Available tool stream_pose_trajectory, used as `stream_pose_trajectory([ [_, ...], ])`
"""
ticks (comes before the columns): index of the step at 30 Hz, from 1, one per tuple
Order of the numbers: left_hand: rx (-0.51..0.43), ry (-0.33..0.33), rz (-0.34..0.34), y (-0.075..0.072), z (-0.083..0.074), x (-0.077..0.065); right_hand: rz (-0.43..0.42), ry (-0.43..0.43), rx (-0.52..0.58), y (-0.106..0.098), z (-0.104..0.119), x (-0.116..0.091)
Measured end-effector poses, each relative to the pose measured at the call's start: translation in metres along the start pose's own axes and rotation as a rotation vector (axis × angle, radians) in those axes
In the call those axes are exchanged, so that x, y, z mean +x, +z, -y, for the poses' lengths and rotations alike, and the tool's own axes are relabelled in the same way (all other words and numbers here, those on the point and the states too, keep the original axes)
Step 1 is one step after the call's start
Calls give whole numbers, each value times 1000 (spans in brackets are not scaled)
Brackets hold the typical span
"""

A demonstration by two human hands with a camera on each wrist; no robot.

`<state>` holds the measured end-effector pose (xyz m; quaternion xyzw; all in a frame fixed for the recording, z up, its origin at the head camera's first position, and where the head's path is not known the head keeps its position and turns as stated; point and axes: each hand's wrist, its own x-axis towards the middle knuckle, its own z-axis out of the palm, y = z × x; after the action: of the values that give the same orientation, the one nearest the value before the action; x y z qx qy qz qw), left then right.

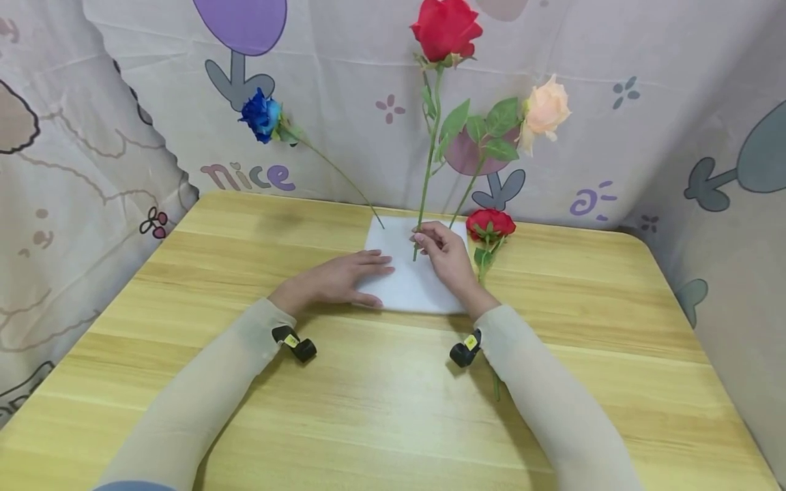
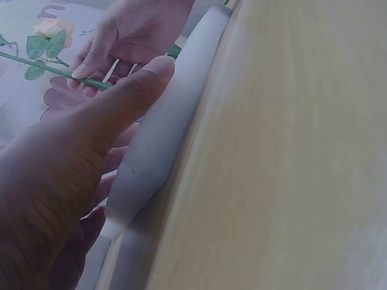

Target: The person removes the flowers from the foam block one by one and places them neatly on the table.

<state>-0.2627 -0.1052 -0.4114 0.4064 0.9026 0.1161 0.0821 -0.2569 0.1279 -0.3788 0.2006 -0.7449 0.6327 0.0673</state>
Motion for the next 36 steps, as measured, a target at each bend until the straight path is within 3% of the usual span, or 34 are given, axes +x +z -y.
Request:
stream_pose_trajectory([
  [8,-1,3,-4,0,-1,-1,0,-36,-20,-4,6,-7],
  [18,11,12,-6,0,-2,0,7,-8,-30,-9,10,-15],
  [28,17,22,-2,1,-1,-1,62,-35,33,-10,15,-24],
  [36,7,13,-13,-1,-2,-3,63,-13,-25,-16,21,-33],
])
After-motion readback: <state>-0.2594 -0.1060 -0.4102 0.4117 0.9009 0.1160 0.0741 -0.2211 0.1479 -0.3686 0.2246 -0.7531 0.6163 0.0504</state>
